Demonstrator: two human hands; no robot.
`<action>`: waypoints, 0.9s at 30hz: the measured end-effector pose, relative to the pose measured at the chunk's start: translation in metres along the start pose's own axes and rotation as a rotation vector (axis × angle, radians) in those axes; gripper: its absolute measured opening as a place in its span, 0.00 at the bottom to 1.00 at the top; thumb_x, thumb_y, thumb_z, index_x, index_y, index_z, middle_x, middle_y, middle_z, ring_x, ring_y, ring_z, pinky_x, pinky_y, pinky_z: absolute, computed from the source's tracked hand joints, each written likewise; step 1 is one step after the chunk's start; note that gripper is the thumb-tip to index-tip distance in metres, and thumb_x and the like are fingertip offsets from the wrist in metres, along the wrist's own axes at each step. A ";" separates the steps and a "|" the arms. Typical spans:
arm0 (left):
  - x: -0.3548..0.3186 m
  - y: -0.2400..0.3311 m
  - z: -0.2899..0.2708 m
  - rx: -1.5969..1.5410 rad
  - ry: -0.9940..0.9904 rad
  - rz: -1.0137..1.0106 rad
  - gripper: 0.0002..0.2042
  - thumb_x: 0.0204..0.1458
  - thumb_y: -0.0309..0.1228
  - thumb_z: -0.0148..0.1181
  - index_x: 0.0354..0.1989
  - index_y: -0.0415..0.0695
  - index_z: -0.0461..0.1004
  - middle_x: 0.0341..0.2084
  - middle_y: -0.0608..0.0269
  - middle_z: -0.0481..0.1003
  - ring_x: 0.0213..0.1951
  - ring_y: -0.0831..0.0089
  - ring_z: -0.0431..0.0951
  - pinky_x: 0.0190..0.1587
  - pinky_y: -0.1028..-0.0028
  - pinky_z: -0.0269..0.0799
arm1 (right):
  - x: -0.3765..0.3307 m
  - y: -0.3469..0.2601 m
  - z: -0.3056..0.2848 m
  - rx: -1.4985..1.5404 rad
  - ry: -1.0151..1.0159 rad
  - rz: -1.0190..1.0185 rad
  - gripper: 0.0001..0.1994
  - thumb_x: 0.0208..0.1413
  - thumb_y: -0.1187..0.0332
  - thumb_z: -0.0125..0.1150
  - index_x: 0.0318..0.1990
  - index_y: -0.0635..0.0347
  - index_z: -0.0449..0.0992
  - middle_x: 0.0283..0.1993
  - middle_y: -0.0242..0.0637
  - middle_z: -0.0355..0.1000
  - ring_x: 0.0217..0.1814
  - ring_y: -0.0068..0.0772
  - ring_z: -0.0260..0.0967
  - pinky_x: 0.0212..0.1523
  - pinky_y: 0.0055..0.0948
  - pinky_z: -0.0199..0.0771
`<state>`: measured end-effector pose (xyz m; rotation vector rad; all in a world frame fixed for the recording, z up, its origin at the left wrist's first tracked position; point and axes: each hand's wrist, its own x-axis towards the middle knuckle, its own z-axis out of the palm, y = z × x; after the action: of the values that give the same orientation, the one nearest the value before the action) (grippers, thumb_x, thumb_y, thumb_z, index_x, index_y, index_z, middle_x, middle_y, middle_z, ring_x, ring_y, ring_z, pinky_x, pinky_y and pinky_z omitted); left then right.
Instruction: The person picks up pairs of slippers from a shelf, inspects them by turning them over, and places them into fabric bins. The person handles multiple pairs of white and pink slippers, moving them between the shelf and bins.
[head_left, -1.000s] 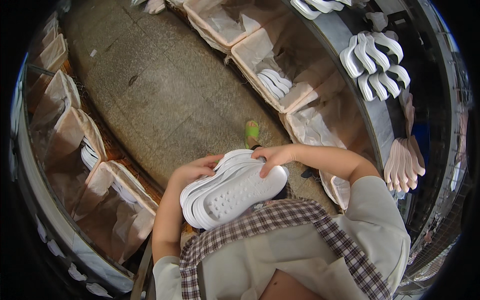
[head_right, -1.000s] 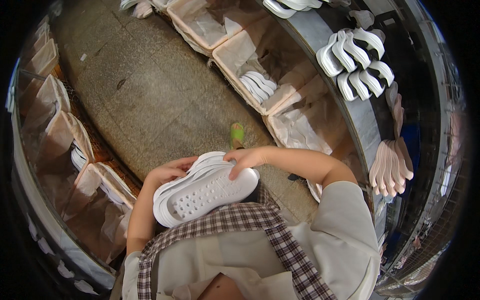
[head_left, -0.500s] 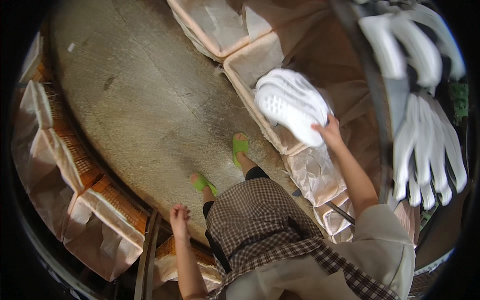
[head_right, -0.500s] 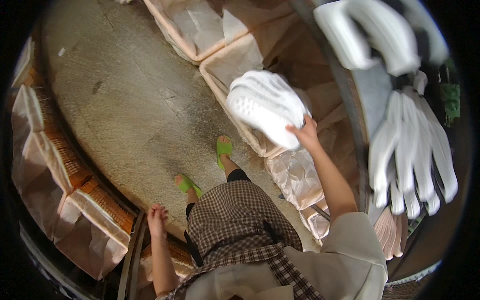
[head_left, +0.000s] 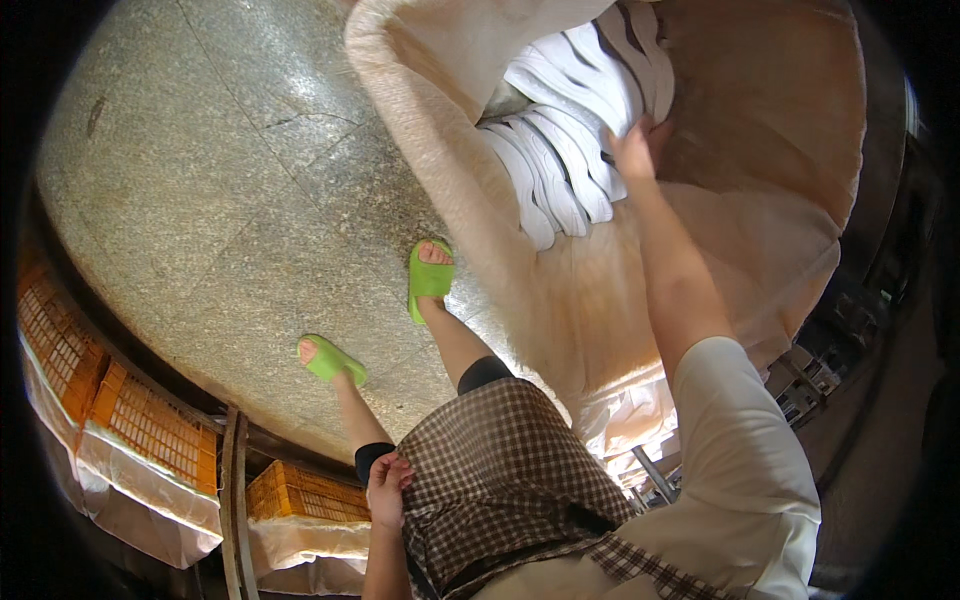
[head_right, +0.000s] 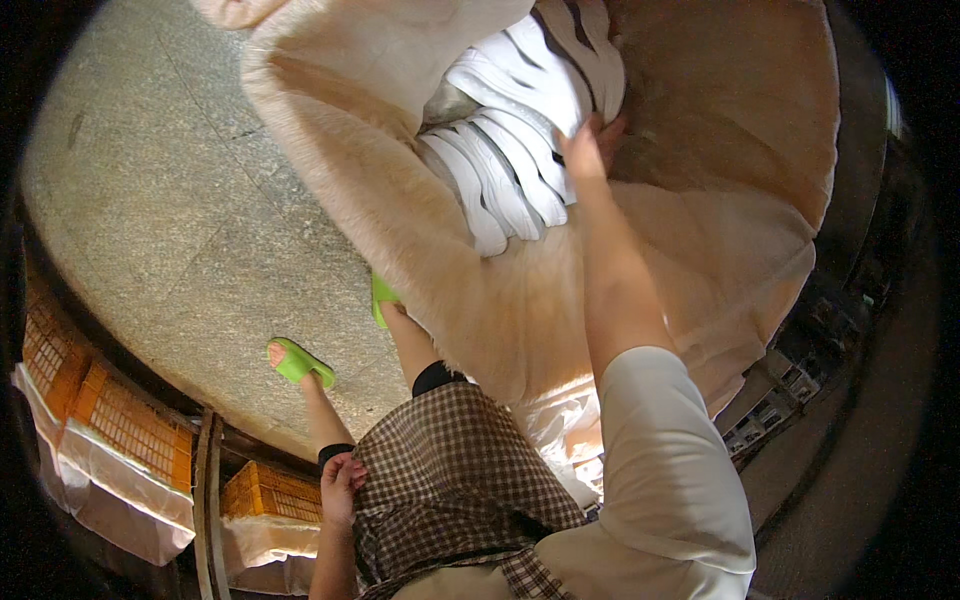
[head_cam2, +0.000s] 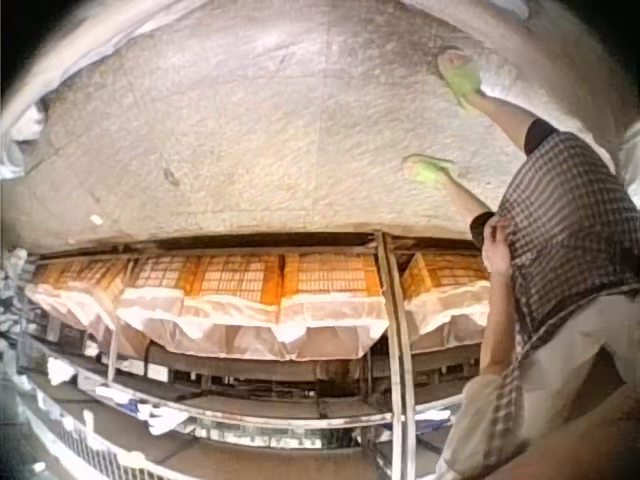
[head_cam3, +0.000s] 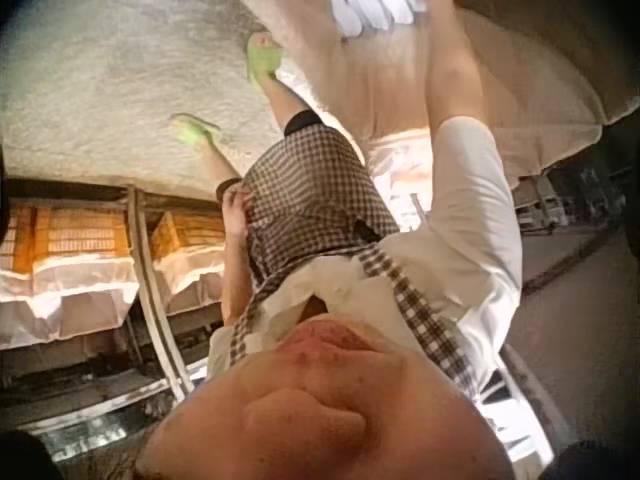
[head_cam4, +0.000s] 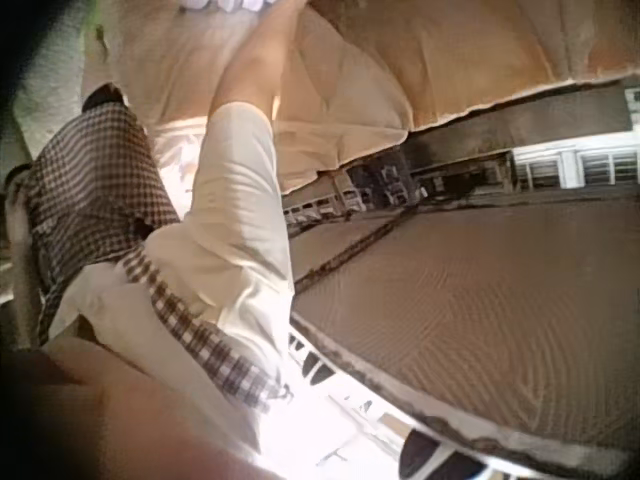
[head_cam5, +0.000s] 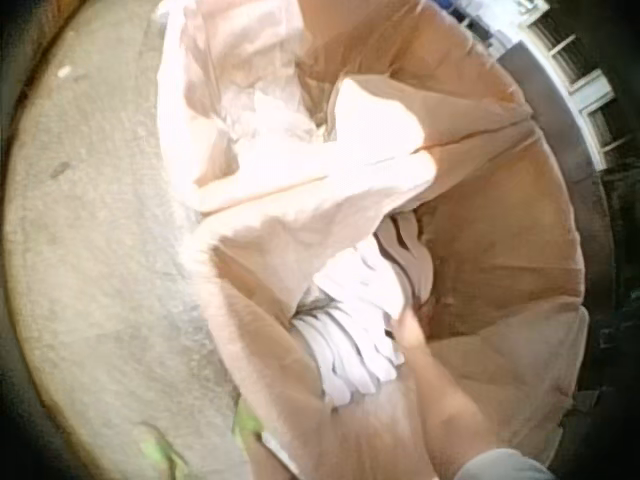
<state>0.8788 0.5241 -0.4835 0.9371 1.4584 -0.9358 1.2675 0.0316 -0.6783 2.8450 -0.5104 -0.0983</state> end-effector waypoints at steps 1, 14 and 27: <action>0.004 0.001 0.002 -0.058 -0.038 0.013 0.08 0.56 0.31 0.53 0.42 0.43 0.68 0.30 0.65 0.73 0.30 0.78 0.73 0.33 0.79 0.68 | -0.007 0.003 0.015 -0.110 -0.013 -0.023 0.39 0.44 0.56 0.65 0.59 0.67 0.53 0.63 0.63 0.47 0.64 0.62 0.49 0.56 0.48 0.62; 0.016 0.032 0.041 -0.236 -0.078 -0.009 0.07 0.57 0.29 0.51 0.41 0.43 0.67 0.31 0.63 0.73 0.30 0.75 0.74 0.33 0.77 0.69 | 0.061 -0.020 -0.025 0.716 -0.303 0.243 0.50 0.42 0.38 0.59 0.62 0.70 0.49 0.63 0.60 0.51 0.67 0.52 0.48 0.64 0.39 0.49; -0.012 0.034 0.001 -0.262 -0.052 0.047 0.06 0.57 0.29 0.50 0.41 0.44 0.67 0.30 0.64 0.73 0.31 0.76 0.74 0.34 0.78 0.71 | 0.067 -0.054 -0.090 0.467 -0.747 0.279 0.44 0.52 0.39 0.48 0.61 0.73 0.52 0.60 0.68 0.53 0.65 0.59 0.48 0.61 0.40 0.54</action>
<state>0.9116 0.5351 -0.4736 0.7446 1.4672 -0.7092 1.3584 0.0775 -0.6070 3.0544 -1.2018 -1.1488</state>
